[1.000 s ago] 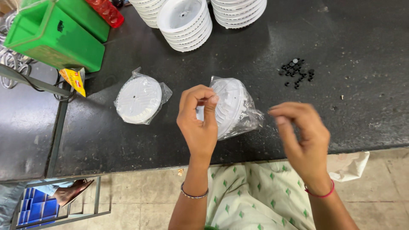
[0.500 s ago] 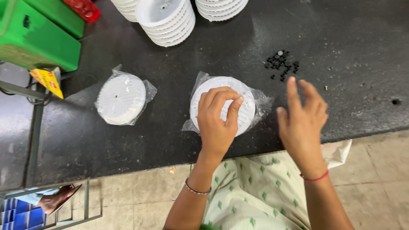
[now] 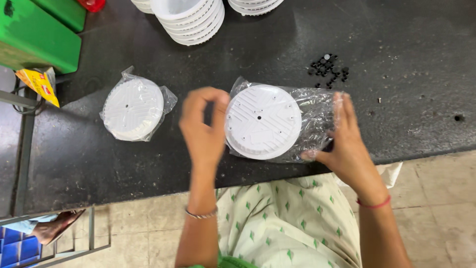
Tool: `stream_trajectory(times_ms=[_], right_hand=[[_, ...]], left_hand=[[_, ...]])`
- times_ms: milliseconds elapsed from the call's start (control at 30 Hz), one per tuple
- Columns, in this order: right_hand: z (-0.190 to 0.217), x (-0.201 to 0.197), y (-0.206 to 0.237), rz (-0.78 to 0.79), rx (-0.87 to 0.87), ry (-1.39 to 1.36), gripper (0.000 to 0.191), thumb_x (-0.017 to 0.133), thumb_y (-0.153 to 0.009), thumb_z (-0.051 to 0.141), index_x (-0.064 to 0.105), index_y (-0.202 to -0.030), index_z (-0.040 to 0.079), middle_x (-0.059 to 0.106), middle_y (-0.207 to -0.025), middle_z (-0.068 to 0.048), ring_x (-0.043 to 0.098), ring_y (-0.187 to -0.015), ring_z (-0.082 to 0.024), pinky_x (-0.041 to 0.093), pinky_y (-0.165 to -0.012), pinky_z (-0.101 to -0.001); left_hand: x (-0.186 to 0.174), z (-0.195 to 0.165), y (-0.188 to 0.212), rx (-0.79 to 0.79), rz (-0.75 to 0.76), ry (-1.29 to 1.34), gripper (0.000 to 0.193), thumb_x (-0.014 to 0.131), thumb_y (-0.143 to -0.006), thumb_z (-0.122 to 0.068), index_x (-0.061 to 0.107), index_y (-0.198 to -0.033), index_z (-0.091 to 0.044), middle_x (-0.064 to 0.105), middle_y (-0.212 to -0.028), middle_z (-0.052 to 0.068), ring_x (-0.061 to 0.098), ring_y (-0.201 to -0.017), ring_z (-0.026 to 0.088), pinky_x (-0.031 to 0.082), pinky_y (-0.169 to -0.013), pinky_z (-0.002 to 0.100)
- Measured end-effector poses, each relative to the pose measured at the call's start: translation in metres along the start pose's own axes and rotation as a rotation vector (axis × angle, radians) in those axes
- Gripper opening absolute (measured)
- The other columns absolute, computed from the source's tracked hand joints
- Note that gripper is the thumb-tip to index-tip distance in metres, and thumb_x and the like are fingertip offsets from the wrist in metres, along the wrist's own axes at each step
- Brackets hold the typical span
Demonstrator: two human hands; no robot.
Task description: The person inserts small black fasteners into the underside of a round white plastic light fixture base, pressing each into its hole by hand. After finishing the base, they wrap it in a clear plastic bag and place it with a stack of completed bases.
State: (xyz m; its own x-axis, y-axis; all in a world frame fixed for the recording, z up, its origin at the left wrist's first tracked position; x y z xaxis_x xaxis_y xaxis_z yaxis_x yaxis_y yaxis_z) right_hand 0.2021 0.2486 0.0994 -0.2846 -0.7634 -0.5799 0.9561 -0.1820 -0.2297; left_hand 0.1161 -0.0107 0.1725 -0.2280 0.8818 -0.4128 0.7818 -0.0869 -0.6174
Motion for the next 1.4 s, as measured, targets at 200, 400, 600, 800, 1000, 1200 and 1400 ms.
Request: stream_trajectory(times_ms=[200, 400, 600, 800, 1000, 1200, 1400], right_hand=[[-0.013, -0.020, 0.022, -0.144, 0.134, 0.104, 0.052, 0.081, -0.086, 0.010, 0.064, -0.134, -0.001, 0.060, -0.134, -0.021, 0.065, -0.109, -0.025, 0.058, -0.088, -0.0335], [-0.036, 0.019, 0.005, -0.053, 0.352, -0.173, 0.025, 0.066, -0.097, 0.012, 0.074, -0.118, 0.000, 0.078, -0.088, -0.007, 0.070, -0.075, -0.012, 0.055, -0.068, -0.0259], [-0.053, 0.052, -0.010, 0.047, 0.419, -0.368, 0.031, 0.063, -0.099, 0.014, 0.069, -0.123, -0.004, 0.075, -0.097, -0.009, 0.071, -0.078, -0.013, 0.059, -0.070, -0.0274], [-0.062, 0.087, -0.029, 0.034, 0.389, -0.556, 0.027, 0.062, -0.101, 0.012, 0.065, -0.122, -0.005, 0.070, -0.103, -0.008, 0.068, -0.083, -0.013, 0.060, -0.071, -0.0297], [-0.072, 0.078, -0.039, -0.083, 0.450, -0.590, 0.023, 0.060, -0.105, 0.011, 0.063, -0.120, -0.005, 0.069, -0.100, -0.009, 0.068, -0.085, -0.013, 0.059, -0.076, -0.0268], [-0.077, 0.077, -0.036, -0.109, 0.504, -0.631, 0.023, 0.061, -0.103, 0.012, 0.061, -0.119, -0.005, 0.070, -0.099, -0.008, 0.069, -0.086, -0.013, 0.060, -0.077, -0.0259], [-0.036, 0.093, -0.041, 0.004, 0.432, -0.461, 0.029, 0.066, -0.098, 0.013, 0.062, -0.121, -0.003, 0.070, -0.098, -0.008, 0.069, -0.080, -0.013, 0.059, -0.073, -0.0263]], left_hand=[[0.021, 0.106, -0.048, -0.220, 0.133, 0.084, 0.025, 0.071, -0.099, -0.030, 0.072, -0.106, -0.006, 0.075, -0.099, 0.005, 0.072, -0.089, 0.013, 0.056, -0.079, 0.030], [0.087, 0.155, -0.046, -0.452, 0.492, 0.052, 0.037, 0.077, -0.090, -0.040, 0.078, -0.091, -0.003, 0.076, -0.077, 0.007, 0.068, -0.070, 0.012, 0.053, -0.067, 0.028], [0.094, 0.179, -0.033, -0.448, 0.524, 0.180, 0.030, 0.079, -0.086, -0.031, 0.076, -0.085, -0.001, 0.075, -0.072, 0.006, 0.066, -0.064, 0.011, 0.052, -0.060, 0.029], [0.073, 0.213, -0.035, -0.607, 0.261, 0.341, 0.022, 0.067, -0.096, -0.019, 0.061, -0.084, -0.001, 0.075, -0.075, 0.006, 0.072, -0.065, 0.011, 0.055, -0.054, 0.027], [-0.001, 0.260, -0.050, -0.669, -0.245, 0.632, 0.027, 0.049, -0.107, -0.029, 0.053, -0.102, -0.003, 0.074, -0.088, 0.011, 0.076, -0.068, 0.017, 0.061, -0.056, 0.029], [-0.047, 0.276, -0.049, -0.549, -0.597, 0.793, 0.034, 0.042, -0.109, -0.038, 0.049, -0.107, -0.005, 0.070, -0.087, 0.010, 0.072, -0.069, 0.016, 0.067, -0.066, 0.032], [-0.112, 0.253, -0.030, -0.269, -0.941, 0.403, 0.029, 0.038, -0.117, -0.033, 0.048, -0.113, -0.006, 0.046, -0.092, 0.003, 0.047, -0.076, 0.013, 0.046, -0.065, 0.027]])
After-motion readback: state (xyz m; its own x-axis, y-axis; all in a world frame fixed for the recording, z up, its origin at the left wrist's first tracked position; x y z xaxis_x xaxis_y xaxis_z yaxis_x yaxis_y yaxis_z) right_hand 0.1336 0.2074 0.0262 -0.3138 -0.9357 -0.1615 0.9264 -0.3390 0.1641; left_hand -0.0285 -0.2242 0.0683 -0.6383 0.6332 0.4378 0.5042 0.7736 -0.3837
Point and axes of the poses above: each hand's wrist, its own y-axis away from the middle knuckle, its own x-axis out of the palm, z = x × y, the point moved 8 cm from there along -y, towards the middle knuckle
